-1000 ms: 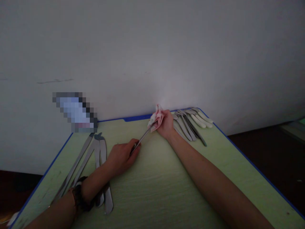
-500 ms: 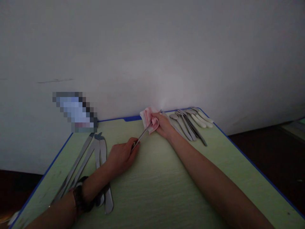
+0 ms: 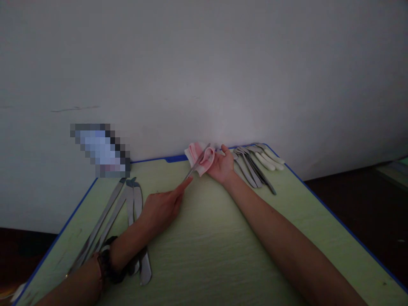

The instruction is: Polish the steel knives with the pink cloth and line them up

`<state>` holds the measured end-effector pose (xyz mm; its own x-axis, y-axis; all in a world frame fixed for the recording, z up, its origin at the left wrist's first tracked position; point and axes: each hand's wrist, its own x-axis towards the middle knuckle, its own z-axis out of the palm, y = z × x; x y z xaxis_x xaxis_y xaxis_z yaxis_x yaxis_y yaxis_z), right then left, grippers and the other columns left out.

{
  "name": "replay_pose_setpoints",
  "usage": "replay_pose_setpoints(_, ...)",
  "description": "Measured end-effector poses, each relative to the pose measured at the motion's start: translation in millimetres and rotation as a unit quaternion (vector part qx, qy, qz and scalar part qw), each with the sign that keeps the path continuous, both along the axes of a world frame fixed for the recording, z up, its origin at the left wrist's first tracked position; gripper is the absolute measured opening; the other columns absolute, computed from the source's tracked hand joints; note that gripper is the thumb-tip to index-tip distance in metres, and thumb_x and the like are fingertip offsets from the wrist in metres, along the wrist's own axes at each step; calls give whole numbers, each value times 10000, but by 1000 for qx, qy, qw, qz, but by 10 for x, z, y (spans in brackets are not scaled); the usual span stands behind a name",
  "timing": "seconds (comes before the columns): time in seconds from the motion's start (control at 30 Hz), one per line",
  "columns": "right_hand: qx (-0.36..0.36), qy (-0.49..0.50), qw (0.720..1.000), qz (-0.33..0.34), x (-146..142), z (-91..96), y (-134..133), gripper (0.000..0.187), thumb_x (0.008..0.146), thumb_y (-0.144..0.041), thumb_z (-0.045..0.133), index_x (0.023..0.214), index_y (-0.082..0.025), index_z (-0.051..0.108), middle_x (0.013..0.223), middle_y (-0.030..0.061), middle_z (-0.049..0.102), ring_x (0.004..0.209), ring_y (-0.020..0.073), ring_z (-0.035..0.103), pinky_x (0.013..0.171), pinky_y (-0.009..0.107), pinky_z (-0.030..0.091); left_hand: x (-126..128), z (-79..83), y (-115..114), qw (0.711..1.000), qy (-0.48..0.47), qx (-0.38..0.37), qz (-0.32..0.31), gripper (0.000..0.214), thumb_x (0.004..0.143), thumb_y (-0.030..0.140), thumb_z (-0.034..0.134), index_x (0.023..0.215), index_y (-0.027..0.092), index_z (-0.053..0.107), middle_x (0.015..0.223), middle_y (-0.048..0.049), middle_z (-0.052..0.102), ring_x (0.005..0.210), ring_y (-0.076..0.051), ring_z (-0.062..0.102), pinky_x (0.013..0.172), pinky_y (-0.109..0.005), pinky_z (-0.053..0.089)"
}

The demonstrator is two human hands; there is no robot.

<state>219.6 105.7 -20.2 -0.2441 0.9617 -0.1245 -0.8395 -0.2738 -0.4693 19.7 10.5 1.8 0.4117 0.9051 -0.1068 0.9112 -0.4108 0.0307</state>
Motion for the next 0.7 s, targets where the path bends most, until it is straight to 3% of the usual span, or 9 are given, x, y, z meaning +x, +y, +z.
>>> replay_pose_setpoints(0.27,-11,-22,999,-48,-78,-2,82,222,809,-158,422,695,-176,612,636,29,645,619,155,588,677,271,516,-2,-7,3,1000,6,8,0,527,985,291,267,1500,266,158,749,-25,728,700,-215,707,631,-275,449)
replay_pose_setpoints(0.43,33,-75,995,-64,-143,-6,47,133,841,-183,539,744,-190,628,692,-9,664,639,115,590,655,218,499,-48,-33,21,1000,-16,9,-23,532,972,262,290,1493,257,188,770,-19,733,688,-199,702,659,-275,461)
replay_pose_setpoints(0.6,20,-93,994,-48,-170,-26,45,157,849,-227,536,713,-196,608,659,-16,647,656,116,604,656,234,506,-104,-53,43,997,-22,-14,-78,473,933,204,327,1393,277,410,961,-49,743,806,-225,708,719,-315,497)
replay_pose_setpoints(0.7,24,-106,991,-75,-189,-54,69,160,841,-258,531,704,-211,599,637,-25,630,656,116,602,651,235,509,-103,-50,41,995,-11,-22,-96,468,907,160,342,1341,272,473,1016,-65,735,859,-253,706,740,-353,513)
